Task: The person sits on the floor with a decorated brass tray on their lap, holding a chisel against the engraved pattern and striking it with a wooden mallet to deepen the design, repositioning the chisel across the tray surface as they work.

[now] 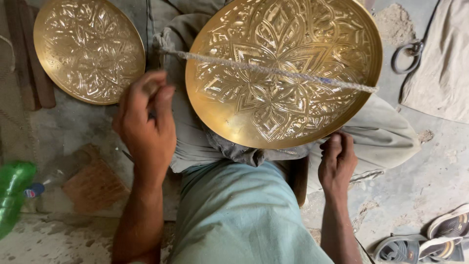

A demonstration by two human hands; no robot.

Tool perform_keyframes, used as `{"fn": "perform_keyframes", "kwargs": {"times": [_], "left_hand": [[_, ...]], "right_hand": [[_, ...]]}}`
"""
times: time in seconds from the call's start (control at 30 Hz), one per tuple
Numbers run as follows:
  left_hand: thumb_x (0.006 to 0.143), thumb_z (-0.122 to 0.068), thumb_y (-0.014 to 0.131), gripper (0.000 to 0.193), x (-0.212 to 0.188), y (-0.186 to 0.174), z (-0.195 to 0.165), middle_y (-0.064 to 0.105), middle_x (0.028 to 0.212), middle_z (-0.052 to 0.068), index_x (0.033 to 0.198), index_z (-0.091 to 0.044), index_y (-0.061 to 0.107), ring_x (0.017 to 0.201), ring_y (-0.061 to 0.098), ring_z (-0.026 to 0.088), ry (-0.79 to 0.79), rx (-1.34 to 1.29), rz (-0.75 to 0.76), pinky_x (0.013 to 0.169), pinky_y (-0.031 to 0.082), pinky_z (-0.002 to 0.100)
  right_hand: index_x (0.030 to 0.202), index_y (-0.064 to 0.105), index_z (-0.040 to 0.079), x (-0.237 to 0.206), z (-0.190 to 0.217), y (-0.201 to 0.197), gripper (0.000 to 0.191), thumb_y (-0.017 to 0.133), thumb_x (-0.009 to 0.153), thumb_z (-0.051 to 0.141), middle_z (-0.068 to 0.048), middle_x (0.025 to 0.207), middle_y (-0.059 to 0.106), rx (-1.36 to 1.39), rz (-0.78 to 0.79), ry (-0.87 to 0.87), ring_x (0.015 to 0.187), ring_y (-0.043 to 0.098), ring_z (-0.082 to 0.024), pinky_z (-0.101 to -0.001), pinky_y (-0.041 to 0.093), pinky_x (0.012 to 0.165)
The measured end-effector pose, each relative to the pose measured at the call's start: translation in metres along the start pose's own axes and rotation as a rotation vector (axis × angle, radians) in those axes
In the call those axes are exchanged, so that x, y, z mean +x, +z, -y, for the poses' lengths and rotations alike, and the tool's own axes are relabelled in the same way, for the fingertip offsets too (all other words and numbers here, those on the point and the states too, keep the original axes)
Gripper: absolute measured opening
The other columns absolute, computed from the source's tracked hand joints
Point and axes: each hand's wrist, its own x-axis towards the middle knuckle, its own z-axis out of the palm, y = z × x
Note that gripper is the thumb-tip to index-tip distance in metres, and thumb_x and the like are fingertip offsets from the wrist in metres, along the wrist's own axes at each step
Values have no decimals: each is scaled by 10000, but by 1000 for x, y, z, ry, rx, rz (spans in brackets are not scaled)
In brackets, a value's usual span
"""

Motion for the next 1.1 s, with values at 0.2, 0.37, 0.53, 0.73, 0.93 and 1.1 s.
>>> {"fn": "perform_keyframes", "kwargs": {"times": [0.2, 0.37, 0.53, 0.73, 0.93, 1.1], "left_hand": [[1092, -138, 548, 224, -56, 20, -2, 702, 975, 114, 1218, 3, 428, 792, 756, 182, -638, -895, 75, 676, 662, 305], [1088, -55, 614, 322, -73, 62, -13, 596, 1145, 122, 1343, 40, 442, 975, 678, 157, -481, -918, 149, 856, 672, 338], [1094, -47, 565, 274, -68, 72, -20, 592, 1257, 113, 1332, 35, 455, 1087, 697, 161, -537, -1012, 96, 917, 653, 346], [1043, -68, 643, 256, -67, 75, -27, 637, 1153, 89, 1189, 12, 448, 1014, 703, 146, -511, -915, -5, 832, 667, 311], [1020, -153, 709, 305, -69, 88, -25, 700, 974, 73, 1170, 11, 501, 775, 711, 147, -399, -533, -28, 665, 564, 283], [1039, -249, 714, 358, -75, 97, -18, 683, 922, 86, 1155, 10, 496, 761, 693, 176, -337, -437, -82, 668, 557, 315]], "right_hand": [[1343, 548, -72, -28, 4, 31, 698, 784, 790, 284, -319, 1127, 616, -667, 171, -18, 968, 601, -488, -531, 495, 786], [1364, 601, 2, -25, 2, 9, 628, 747, 806, 250, -233, 1224, 684, -465, 213, 190, 1108, 650, -383, -455, 496, 939], [1361, 563, -31, -30, 30, -84, 601, 778, 863, 227, -137, 1070, 699, -194, 91, 453, 935, 632, -199, -315, 504, 800], [1421, 441, -22, 3, 88, -87, 641, 768, 874, 46, -118, 1047, 644, 359, -105, 40, 956, 733, -243, -401, 648, 874], [1351, 462, -93, 51, 160, -63, 536, 780, 923, -32, -227, 941, 584, -319, 125, -334, 805, 599, -338, -431, 517, 758], [1413, 482, -19, 77, 223, -38, 521, 690, 939, -82, -209, 1216, 596, -934, 247, -909, 1063, 571, -341, -425, 510, 946]]}}
